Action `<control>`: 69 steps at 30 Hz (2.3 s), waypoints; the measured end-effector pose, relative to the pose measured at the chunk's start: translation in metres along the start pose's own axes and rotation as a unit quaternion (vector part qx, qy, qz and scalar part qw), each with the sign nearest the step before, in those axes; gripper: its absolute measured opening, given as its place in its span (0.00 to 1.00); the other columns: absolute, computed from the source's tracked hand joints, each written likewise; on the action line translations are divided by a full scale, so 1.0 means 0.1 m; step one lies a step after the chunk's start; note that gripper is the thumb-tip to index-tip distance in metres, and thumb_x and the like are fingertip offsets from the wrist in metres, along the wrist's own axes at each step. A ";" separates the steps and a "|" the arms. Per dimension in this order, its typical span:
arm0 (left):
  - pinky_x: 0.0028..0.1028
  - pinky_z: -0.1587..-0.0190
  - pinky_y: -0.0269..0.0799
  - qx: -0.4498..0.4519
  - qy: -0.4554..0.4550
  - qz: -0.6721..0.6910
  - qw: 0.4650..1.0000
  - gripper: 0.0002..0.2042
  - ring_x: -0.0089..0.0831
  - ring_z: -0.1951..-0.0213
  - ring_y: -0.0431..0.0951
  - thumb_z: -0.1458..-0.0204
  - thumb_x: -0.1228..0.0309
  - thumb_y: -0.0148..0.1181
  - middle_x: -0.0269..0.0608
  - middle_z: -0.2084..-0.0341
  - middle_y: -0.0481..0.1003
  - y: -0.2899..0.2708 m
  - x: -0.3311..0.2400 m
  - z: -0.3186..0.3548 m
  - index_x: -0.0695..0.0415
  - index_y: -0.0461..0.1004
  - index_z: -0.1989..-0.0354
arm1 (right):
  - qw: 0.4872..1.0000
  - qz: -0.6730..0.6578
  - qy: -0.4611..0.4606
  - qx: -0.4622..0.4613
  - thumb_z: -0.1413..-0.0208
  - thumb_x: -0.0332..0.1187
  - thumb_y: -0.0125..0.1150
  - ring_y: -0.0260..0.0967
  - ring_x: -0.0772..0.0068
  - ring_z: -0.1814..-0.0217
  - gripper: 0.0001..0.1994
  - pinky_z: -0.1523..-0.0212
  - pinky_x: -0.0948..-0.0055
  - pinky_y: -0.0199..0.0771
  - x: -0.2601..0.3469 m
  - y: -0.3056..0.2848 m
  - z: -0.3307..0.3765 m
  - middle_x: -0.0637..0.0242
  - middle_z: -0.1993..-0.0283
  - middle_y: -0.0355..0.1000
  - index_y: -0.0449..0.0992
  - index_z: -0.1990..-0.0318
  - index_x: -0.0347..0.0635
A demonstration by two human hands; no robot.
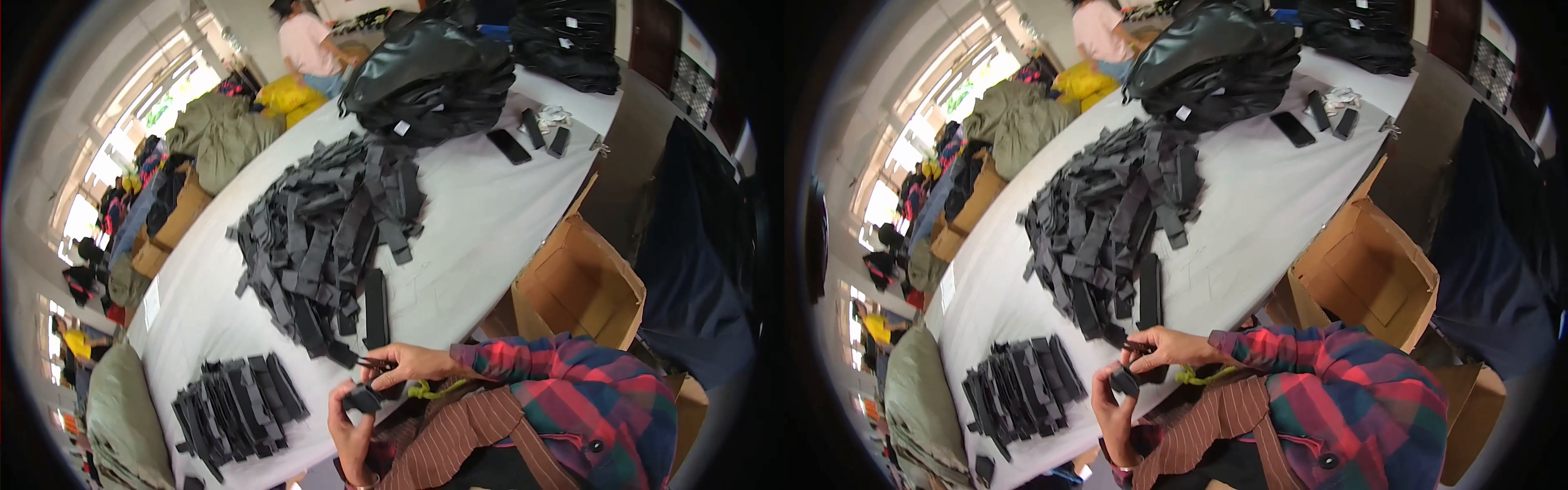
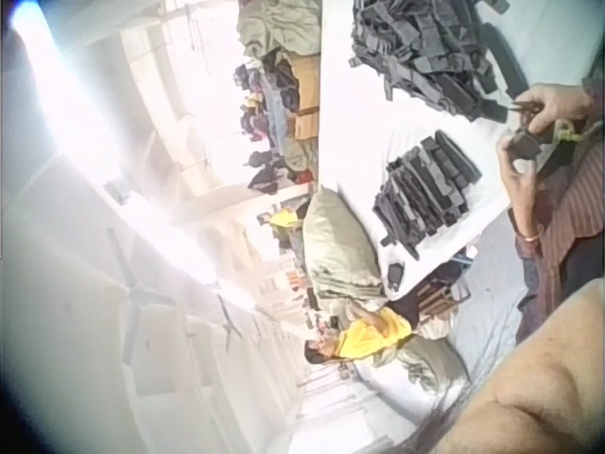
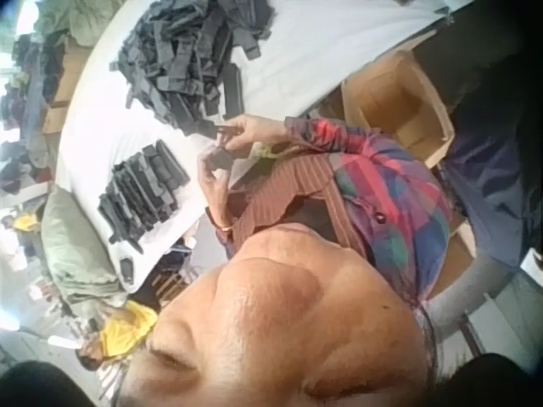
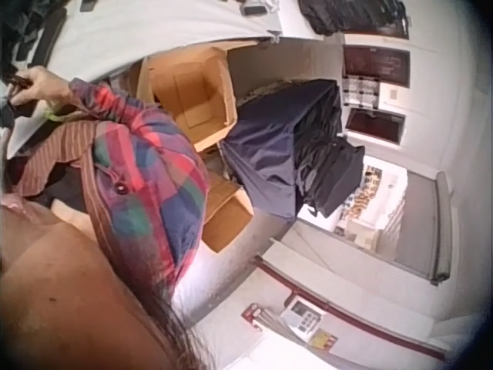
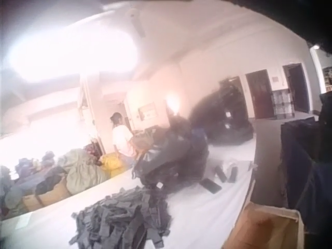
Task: Trimming excess threads from black fabric strips using snips.
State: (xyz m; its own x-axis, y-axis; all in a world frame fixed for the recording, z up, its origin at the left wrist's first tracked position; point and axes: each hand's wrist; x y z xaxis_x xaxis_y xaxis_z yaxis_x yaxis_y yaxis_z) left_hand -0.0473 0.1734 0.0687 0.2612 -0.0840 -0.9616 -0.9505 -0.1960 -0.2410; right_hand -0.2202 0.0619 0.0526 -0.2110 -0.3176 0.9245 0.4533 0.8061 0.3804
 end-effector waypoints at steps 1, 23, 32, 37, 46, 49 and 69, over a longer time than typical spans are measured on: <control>0.31 0.43 0.58 -0.006 0.037 -0.023 0.999 0.19 0.35 0.50 0.69 0.63 0.86 0.55 0.43 0.57 0.69 0.01 0.09 -0.05 0.62 0.68 0.58 | 1.000 -0.014 -0.012 -0.007 0.48 0.28 0.61 0.63 0.84 0.58 0.12 0.55 0.80 0.65 -0.01 0.00 -0.02 0.75 0.61 0.69 0.72 0.56 0.40; 0.33 0.51 0.68 -0.088 -0.237 0.539 0.804 0.25 0.33 0.59 0.72 0.43 0.57 0.54 0.46 0.55 0.69 0.17 0.64 -0.09 0.63 0.62 0.45 | 0.938 0.278 -0.206 0.017 0.72 0.18 0.49 0.59 0.66 0.78 0.07 0.75 0.73 0.56 -0.26 0.07 -0.05 0.66 0.80 0.62 0.67 0.81 0.40; 0.25 0.60 0.66 -0.157 -0.251 0.478 0.827 0.09 0.23 0.67 0.71 0.48 0.64 0.62 0.31 0.72 0.71 0.07 0.70 -0.13 0.54 0.69 0.67 | 0.845 0.468 -0.258 0.029 0.75 0.21 0.55 0.60 0.62 0.76 0.09 0.74 0.69 0.57 -0.34 0.14 -0.01 0.67 0.80 0.60 0.66 0.80 0.43; 0.25 0.59 0.67 -0.205 -0.236 0.473 0.824 0.09 0.23 0.68 0.71 0.49 0.68 0.61 0.31 0.74 0.70 0.09 0.60 -0.11 0.55 0.67 0.68 | 0.817 0.528 -0.228 -0.043 0.71 0.21 0.55 0.63 0.61 0.75 0.08 0.73 0.68 0.59 -0.41 0.10 0.00 0.66 0.79 0.62 0.65 0.80 0.42; 0.28 0.52 0.68 -0.163 -0.119 0.435 0.878 0.10 0.37 0.55 0.76 0.52 0.78 0.57 0.50 0.58 0.75 0.03 0.46 -0.02 0.60 0.69 0.61 | 0.878 0.459 -0.119 -0.063 0.63 0.24 0.59 0.70 0.61 0.70 0.07 0.68 0.68 0.68 -0.31 -0.01 0.02 0.65 0.73 0.70 0.73 0.72 0.42; 0.27 0.51 0.66 -0.176 -0.084 0.396 0.898 0.20 0.37 0.54 0.75 0.55 0.83 0.55 0.52 0.55 0.75 0.04 0.39 -0.03 0.64 0.68 0.50 | 0.925 0.373 -0.053 -0.048 0.58 0.24 0.59 0.71 0.71 0.64 0.09 0.60 0.74 0.69 -0.18 -0.04 0.03 0.64 0.66 0.73 0.74 0.65 0.37; 0.27 0.49 0.63 -0.178 0.024 0.140 0.974 0.27 0.31 0.50 0.72 0.59 0.85 0.59 0.50 0.53 0.73 0.14 0.21 0.01 0.68 0.65 0.46 | 0.800 0.568 -0.129 -0.145 0.53 0.37 0.64 0.67 0.65 0.71 0.08 0.68 0.69 0.59 -0.07 0.17 -0.11 0.69 0.73 0.73 0.76 0.67 0.46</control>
State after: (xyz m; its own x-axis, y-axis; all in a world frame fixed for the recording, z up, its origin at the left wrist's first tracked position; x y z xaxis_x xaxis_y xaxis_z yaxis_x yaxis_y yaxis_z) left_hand -0.0557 0.1697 0.0449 0.0161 -0.2265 -0.9739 -0.8689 -0.4852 0.0984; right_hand -0.2017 0.0721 0.0525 0.3247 0.6815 0.6559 0.6534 0.3398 -0.6765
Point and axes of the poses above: each hand's wrist, its own z-axis away from the middle knuckle, its own y-axis out of the palm, x = y × z
